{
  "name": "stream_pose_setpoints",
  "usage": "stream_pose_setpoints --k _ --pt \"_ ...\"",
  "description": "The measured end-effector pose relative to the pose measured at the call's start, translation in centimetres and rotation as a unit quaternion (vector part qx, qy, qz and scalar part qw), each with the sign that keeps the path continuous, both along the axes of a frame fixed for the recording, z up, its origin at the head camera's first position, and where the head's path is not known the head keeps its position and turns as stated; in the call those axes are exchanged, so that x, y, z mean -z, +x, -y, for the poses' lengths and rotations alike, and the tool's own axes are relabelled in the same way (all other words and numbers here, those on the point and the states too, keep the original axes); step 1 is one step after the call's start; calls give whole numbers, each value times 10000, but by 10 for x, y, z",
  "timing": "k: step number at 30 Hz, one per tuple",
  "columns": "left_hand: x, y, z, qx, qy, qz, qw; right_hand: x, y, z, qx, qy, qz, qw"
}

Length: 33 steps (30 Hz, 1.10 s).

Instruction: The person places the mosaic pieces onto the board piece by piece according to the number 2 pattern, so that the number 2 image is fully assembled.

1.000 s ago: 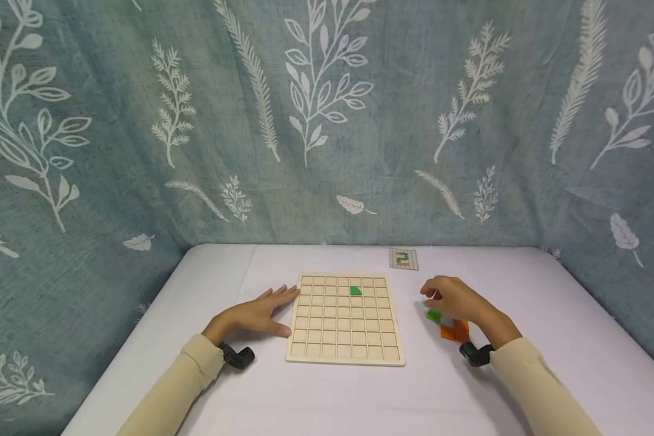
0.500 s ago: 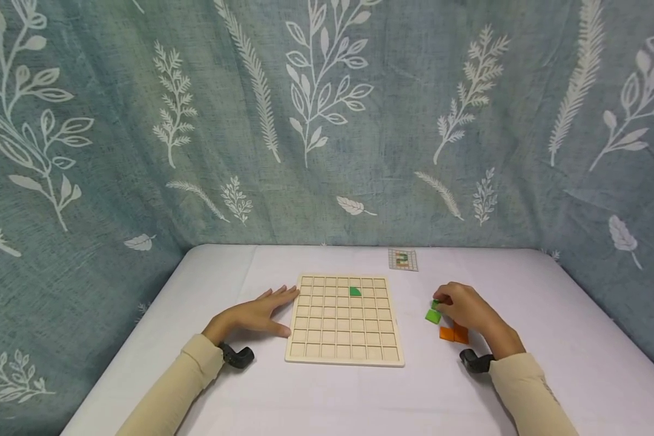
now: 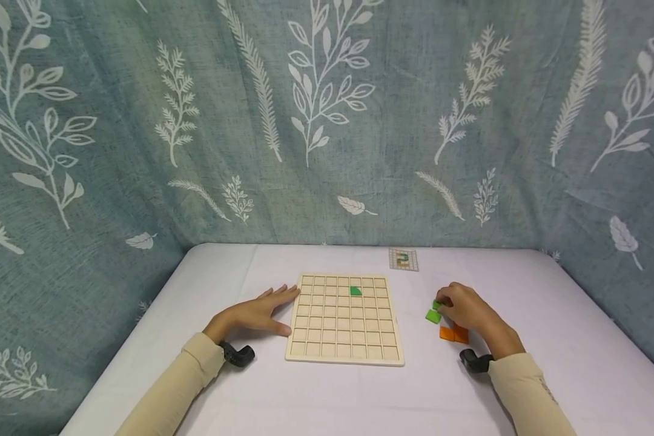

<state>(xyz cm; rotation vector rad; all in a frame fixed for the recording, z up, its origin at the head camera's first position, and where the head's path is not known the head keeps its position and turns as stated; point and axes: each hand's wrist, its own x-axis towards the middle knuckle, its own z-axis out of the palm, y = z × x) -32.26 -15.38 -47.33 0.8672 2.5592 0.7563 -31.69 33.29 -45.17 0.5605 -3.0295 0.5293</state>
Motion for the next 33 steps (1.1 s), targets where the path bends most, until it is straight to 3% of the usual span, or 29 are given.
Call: stream_pose_setpoints --k 11,23,33 --pt "-1 -2 0 12 -37 -60 10000 -3 -2 4 208 35 187 9996" --pt "-1 1 -2 -15 -42 -24 10000 -1 -1 13 89 -253 -199 9994" --pt "-1 0 -1 -20 -145 -54 9999 -14 -4 39 -664 -916 -97 9935"
